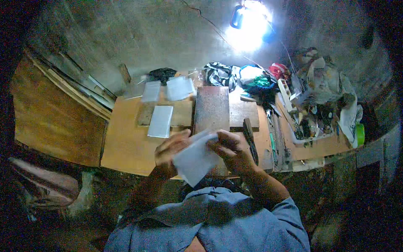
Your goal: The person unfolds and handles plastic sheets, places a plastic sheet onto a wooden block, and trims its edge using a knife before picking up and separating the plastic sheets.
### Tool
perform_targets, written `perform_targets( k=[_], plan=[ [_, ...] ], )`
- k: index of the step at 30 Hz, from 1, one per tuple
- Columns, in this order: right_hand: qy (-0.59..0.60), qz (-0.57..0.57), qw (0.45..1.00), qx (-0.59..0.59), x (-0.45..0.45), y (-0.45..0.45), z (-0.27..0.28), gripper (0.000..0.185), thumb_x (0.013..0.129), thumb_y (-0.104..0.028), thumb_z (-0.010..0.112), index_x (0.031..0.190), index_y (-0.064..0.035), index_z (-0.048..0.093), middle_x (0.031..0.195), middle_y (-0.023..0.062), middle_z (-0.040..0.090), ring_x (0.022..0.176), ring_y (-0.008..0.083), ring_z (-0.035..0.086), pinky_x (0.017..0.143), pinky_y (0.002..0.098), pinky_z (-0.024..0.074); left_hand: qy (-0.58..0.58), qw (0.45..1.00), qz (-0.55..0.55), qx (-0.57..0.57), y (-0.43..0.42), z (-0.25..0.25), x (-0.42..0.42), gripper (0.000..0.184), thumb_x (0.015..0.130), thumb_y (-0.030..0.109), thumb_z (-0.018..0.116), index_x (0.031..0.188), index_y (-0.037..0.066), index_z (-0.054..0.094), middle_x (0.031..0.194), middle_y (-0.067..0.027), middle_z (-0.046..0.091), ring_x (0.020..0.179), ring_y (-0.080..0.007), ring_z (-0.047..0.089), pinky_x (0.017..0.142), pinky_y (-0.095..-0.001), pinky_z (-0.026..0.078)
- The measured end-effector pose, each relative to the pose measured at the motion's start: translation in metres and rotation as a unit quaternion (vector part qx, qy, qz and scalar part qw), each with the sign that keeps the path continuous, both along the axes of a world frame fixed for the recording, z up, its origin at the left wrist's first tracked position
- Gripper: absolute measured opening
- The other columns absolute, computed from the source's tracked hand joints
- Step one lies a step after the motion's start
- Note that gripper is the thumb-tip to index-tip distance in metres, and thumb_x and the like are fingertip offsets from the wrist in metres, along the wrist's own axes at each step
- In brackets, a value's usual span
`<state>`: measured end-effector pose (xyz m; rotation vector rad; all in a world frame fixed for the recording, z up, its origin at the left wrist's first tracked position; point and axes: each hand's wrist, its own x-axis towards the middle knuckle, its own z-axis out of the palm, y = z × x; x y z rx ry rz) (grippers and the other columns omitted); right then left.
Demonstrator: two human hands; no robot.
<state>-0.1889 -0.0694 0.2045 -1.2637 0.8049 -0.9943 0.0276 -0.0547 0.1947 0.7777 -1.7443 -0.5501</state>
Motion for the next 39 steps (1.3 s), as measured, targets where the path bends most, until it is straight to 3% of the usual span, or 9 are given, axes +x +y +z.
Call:
perform_targets(
  k=[2,5,9,12,14,27,30,33,39],
  plan=[
    [-0.036,-0.041,0.998,0.037,0.002,0.006,0.006,0.010,0.087,-0.008,0.061,0.090,0.0011,0.060,0.079,0.0029,0.060,0.074,0.0093,0.053,0.068,0.0246,0.0435,0.027,0.997,0.041,-0.062,-0.001,-0.003,-0.005,0.042,0.092,0.035,0.052,0.105,-0.005,0.062,0.114,-0.0201,0.060,0.109,-0.0297,0.058,0.092,-0.0413,0.048],
    [0.004,-0.096,0.995,-0.028,0.002,0.007,-0.003,0.008,0.088,-0.009,0.060,0.089,-0.0012,0.060,0.077,0.0018,0.058,0.072,0.0085,0.051,0.066,0.0243,0.0428,0.443,0.845,-0.054,0.294,0.013,-0.013,-0.016,0.058,0.092,0.046,0.047,0.113,-0.007,0.056,0.111,-0.0167,0.060,0.107,-0.0253,0.056,0.096,-0.0397,0.042],
    [-0.029,-0.108,0.994,0.014,0.011,0.014,0.007,0.007,0.090,-0.010,0.058,0.087,-0.0033,0.058,0.074,0.0002,0.055,0.069,0.0073,0.048,0.062,0.0239,0.0408,0.395,0.857,-0.117,0.309,0.021,-0.042,-0.013,0.057,0.088,0.046,0.053,0.111,-0.007,0.057,0.103,-0.0141,0.063,0.097,-0.0248,0.060,0.088,-0.0370,0.046],
    [0.014,-0.102,0.995,-0.010,0.012,0.016,-0.002,0.008,0.091,-0.011,0.057,0.086,-0.0044,0.056,0.072,-0.0016,0.052,0.066,0.0066,0.045,0.058,0.0234,0.0379,0.181,0.880,0.030,0.437,0.026,-0.009,-0.021,0.038,0.081,0.028,0.070,0.100,-0.004,0.062,0.083,-0.0039,0.065,0.075,-0.0155,0.060,0.070,-0.0322,0.050],
    [0.027,-0.081,0.996,-0.013,0.011,0.018,-0.004,0.010,0.092,-0.008,0.054,0.099,-0.0022,0.058,0.087,0.0010,0.060,0.080,0.0080,0.053,0.073,0.0231,0.0426,0.232,0.864,0.028,0.447,0.027,-0.005,-0.025,0.030,0.081,0.023,0.070,0.096,-0.002,0.064,0.086,-0.0045,0.065,0.079,-0.0126,0.059,0.071,-0.0305,0.050],
    [0.026,-0.126,0.992,-0.005,0.019,0.022,-0.010,0.015,0.092,-0.007,0.053,0.105,-0.0017,0.053,0.096,0.0038,0.058,0.087,0.0104,0.052,0.078,0.0253,0.0419,0.229,0.862,0.009,0.452,0.025,-0.034,-0.030,0.029,0.087,0.029,0.064,0.098,0.002,0.065,0.087,-0.0038,0.065,0.080,-0.0116,0.059,0.072,-0.0291,0.049],
    [0.136,-0.133,0.978,-0.091,0.023,0.026,0.000,0.018,0.090,-0.008,0.057,0.106,-0.0018,0.052,0.100,0.0054,0.056,0.089,0.0125,0.052,0.080,0.0275,0.0420,0.225,0.867,0.015,0.445,0.026,-0.025,-0.030,0.027,0.089,0.027,0.062,0.099,0.002,0.065,0.088,-0.0039,0.065,0.080,-0.0109,0.058,0.072,-0.0286,0.048],
    [0.036,-0.106,0.991,-0.073,0.024,0.026,-0.016,0.017,0.087,-0.009,0.060,0.103,-0.0047,0.054,0.082,0.0014,0.054,0.075,0.0100,0.050,0.066,0.0235,0.0424,0.247,0.874,0.040,0.417,0.021,-0.020,-0.028,0.027,0.089,0.027,0.061,0.101,0.002,0.064,0.089,-0.0040,0.065,0.081,-0.0108,0.058,0.072,-0.0282,0.048],
    [0.012,0.068,0.995,-0.067,0.004,0.018,-0.041,0.024,0.081,-0.009,0.066,0.103,-0.0012,0.058,0.103,0.0101,0.055,0.098,0.0181,0.054,0.082,0.0306,0.0449,0.313,0.860,0.106,0.389,0.011,0.008,-0.012,0.023,0.088,0.024,0.063,0.096,0.002,0.063,0.087,-0.0035,0.064,0.074,-0.0092,0.059,0.067,-0.0283,0.050]
  ],
)
